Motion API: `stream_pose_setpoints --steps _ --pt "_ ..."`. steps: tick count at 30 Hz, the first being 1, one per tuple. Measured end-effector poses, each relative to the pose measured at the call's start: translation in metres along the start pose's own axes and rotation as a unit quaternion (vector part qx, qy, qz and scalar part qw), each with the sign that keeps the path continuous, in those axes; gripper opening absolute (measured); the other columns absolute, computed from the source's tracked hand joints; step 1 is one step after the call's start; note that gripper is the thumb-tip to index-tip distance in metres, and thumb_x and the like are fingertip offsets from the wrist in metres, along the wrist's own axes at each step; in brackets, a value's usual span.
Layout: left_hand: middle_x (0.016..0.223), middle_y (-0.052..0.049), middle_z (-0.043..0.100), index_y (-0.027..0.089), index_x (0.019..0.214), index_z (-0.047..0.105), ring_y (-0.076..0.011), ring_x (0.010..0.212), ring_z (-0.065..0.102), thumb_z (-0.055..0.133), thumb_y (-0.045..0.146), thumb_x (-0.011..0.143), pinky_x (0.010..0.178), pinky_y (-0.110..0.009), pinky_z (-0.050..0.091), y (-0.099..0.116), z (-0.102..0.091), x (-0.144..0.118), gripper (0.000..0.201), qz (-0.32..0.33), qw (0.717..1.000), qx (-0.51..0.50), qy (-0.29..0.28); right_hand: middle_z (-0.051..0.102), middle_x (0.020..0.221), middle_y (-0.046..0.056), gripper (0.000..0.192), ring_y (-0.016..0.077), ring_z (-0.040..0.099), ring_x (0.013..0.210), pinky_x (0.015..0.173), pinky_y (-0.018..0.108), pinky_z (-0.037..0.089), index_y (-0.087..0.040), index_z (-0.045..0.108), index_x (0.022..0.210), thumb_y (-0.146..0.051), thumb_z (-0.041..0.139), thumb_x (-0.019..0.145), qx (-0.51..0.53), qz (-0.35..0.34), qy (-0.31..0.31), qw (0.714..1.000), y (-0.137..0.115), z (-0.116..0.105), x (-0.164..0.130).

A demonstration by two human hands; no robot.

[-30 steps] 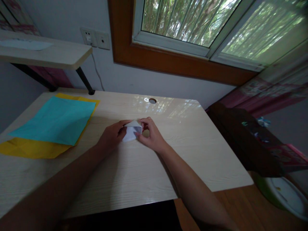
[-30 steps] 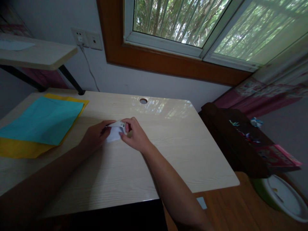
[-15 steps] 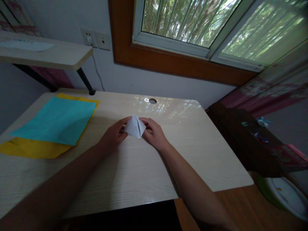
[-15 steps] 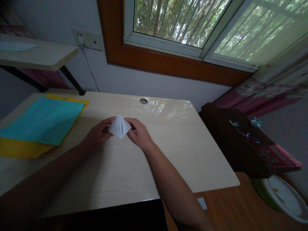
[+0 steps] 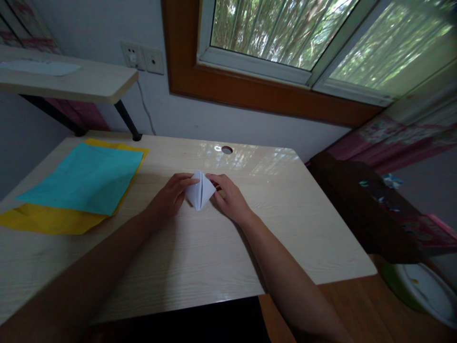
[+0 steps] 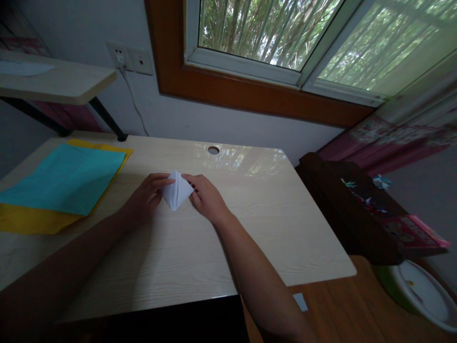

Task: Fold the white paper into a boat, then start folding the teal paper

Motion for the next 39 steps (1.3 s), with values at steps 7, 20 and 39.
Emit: stream_pose_setpoints --steps 7,20,39 --pt "0.142 -0.011 0.046 0.030 0.139 0.046 -0.0259 0.133 0.048 0.055 -0.002 0.083 0.100 -0.043 0.057 -0.001 0.000 -0.004 0.065 0.008 0.995 -0.096 -0.030 0.064 0.119 0.010 0.054 0.0237 0.059 0.110 0.096 0.045 0.052 -0.028 0.050 0.138 -0.003 0.049 0.091 -0.008 -0.028 0.000 1.000 0.002 0.000 0.001" --pt "0.144 -0.009 0.052 0.033 0.146 0.039 -0.0238 0.126 0.061 0.069 0.020 0.088 0.096 -0.039 0.059 -0.002 0.008 -0.007 0.067 -0.110 0.981 -0.154 -0.034 0.060 0.123 0.011 0.050 0.0245 0.056 0.117 0.101 0.048 0.051 -0.024 0.052 0.136 -0.007 0.047 0.089 0.045 -0.049 -0.057 0.996 -0.006 -0.002 0.002" --pt "0.149 -0.003 0.056 0.034 0.146 0.043 -0.0212 0.126 0.062 0.063 0.030 0.092 0.087 -0.030 0.061 0.008 0.005 -0.005 0.058 -0.104 0.990 -0.033 -0.086 0.066 0.113 0.009 0.026 0.0228 0.063 0.106 0.092 0.042 0.054 -0.024 0.057 0.117 -0.034 0.063 0.094 0.029 -0.004 -0.004 1.000 -0.011 0.007 0.003"
Point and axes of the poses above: each hand's wrist, its own x-axis towards the middle knuckle, its own z-axis out of the palm, y = z × x, the point moved 1 cm from there along x, towards the middle knuckle
